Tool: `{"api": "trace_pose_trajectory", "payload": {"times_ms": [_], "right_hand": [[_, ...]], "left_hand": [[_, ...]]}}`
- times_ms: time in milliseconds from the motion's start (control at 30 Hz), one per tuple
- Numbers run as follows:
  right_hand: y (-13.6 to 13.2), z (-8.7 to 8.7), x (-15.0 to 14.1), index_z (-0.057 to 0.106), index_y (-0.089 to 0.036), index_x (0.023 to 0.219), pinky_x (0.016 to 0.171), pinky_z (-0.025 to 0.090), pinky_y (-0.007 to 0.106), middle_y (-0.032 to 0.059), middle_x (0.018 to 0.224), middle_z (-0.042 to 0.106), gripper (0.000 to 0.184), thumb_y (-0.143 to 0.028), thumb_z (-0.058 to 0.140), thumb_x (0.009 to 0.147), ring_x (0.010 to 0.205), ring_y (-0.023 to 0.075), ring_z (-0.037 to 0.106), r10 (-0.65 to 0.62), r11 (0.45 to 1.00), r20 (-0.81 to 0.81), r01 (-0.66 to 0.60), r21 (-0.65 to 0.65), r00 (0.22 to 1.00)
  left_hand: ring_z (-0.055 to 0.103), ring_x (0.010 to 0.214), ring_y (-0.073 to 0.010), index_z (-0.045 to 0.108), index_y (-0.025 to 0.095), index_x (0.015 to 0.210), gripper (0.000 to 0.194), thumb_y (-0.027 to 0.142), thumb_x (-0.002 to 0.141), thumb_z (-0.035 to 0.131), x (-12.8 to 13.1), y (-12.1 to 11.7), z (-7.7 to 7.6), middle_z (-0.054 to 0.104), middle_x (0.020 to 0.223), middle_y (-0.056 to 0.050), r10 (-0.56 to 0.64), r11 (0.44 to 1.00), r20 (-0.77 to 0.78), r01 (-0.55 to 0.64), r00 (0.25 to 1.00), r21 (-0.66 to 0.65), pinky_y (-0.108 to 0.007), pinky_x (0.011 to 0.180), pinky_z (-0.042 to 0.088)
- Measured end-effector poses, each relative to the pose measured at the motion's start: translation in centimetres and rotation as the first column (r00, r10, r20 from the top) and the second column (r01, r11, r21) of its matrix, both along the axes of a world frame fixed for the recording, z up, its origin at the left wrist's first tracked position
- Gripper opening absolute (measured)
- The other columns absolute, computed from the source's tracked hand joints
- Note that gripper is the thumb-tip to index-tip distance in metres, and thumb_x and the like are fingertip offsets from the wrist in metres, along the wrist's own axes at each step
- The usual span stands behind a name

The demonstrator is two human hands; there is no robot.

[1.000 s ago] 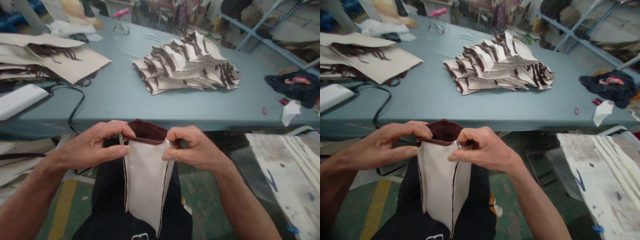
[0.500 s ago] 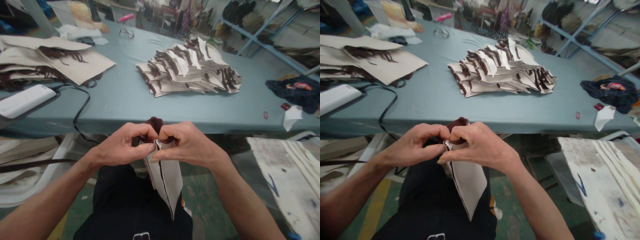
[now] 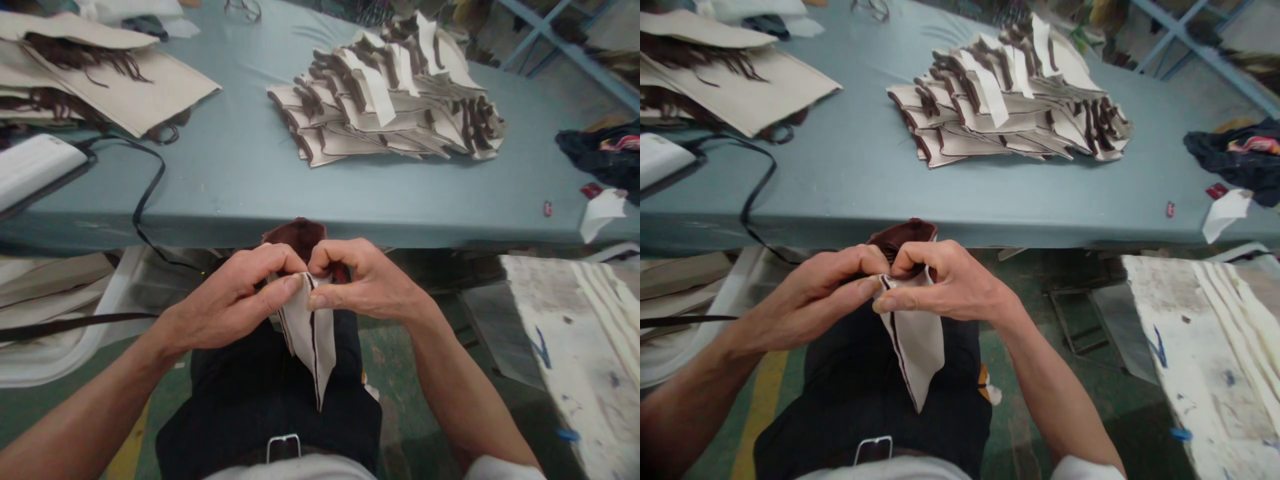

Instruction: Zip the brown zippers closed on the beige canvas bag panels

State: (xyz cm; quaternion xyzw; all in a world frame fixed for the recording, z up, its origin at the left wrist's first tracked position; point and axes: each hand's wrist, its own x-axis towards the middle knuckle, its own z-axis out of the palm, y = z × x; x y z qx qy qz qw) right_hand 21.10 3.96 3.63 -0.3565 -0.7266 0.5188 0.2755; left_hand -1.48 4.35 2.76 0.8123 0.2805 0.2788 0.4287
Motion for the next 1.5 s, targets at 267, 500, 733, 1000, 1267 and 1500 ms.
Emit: {"api": "trace_pose_trajectory", "payload": {"times_ms": [267,500,733,1000,1267,1500], "right_hand": [[-0.4,-0.3,0.3,0.059,-0.018,0.078,0.054,0.029,0.023,-0.0059,0.070,0.048,0.041,-0.052,0.078,0.092,0.061,0.0083,0.036,0.039,0.977,-0.186,-0.077,-0.199,0.982],[-0.7,0.2,-0.1,0.059,-0.018,0.075,0.054,0.032,0.023,-0.0050,0.069,0.051,0.028,-0.039,0.072,0.088,0.062,0.0090,0.042,-0.057,0.993,-0.016,0.055,-0.109,0.998],[-1.0,0.8,-0.6,0.055,-0.020,0.070,0.056,0.032,0.024,-0.0065,0.063,0.049,0.017,-0.029,0.062,0.082,0.058,0.0085,0.043,-0.135,0.987,0.145,0.121,0.104,0.980],[-1.8,0.4,-0.8,0.059,-0.019,0.072,0.059,0.031,0.025,-0.0049,0.065,0.057,0.012,-0.025,0.063,0.081,0.059,0.0087,0.047,-0.249,0.932,0.217,0.172,0.320,0.944],[-1.7,-0.1,0.0,0.067,-0.017,0.088,0.060,0.039,0.021,-0.0030,0.075,0.067,0.011,-0.024,0.067,0.095,0.062,0.0079,0.054,-0.104,0.971,0.147,0.069,0.228,0.984],[-2.0,0.0,0.0,0.066,-0.018,0.098,0.064,0.045,0.020,-0.0009,0.088,0.075,0.002,-0.019,0.065,0.099,0.067,0.0085,0.061,-0.128,0.916,0.156,0.056,0.396,0.980]], "left_hand": [[0.062,0.077,-0.0133,0.067,0.019,0.091,0.022,0.027,0.105,0.052,-0.5,-0.3,-0.4,0.067,0.083,0.002,-0.012,0.996,0.020,0.013,1.000,-0.089,-0.023,0.069,0.048],[0.055,0.063,-0.0101,0.068,0.019,0.085,0.023,0.025,0.102,0.054,-0.1,-0.2,0.7,0.062,0.071,0.005,0.017,0.998,-0.028,-0.019,0.999,-0.060,-0.020,0.059,0.042],[0.058,0.061,-0.0091,0.074,0.019,0.092,0.022,0.023,0.103,0.055,-0.5,0.0,1.8,0.071,0.075,0.005,-0.043,0.998,-0.087,0.038,0.995,-0.055,-0.019,0.060,0.043],[0.061,0.065,-0.0112,0.073,0.018,0.090,0.020,0.032,0.100,0.063,-0.8,0.0,1.4,0.072,0.077,0.002,-0.037,0.991,-0.064,0.028,0.997,-0.134,-0.020,0.061,0.046],[0.051,0.056,-0.0080,0.072,0.018,0.083,0.015,0.023,0.095,0.064,-0.7,0.3,0.8,0.064,0.066,0.005,0.000,0.988,-0.046,-0.007,0.999,-0.154,-0.018,0.052,0.039],[0.049,0.053,-0.0088,0.071,0.018,0.081,0.017,0.027,0.091,0.062,-0.4,0.2,0.9,0.061,0.062,0.005,0.039,0.961,-0.100,-0.065,0.994,-0.270,-0.019,0.047,0.035]]}}
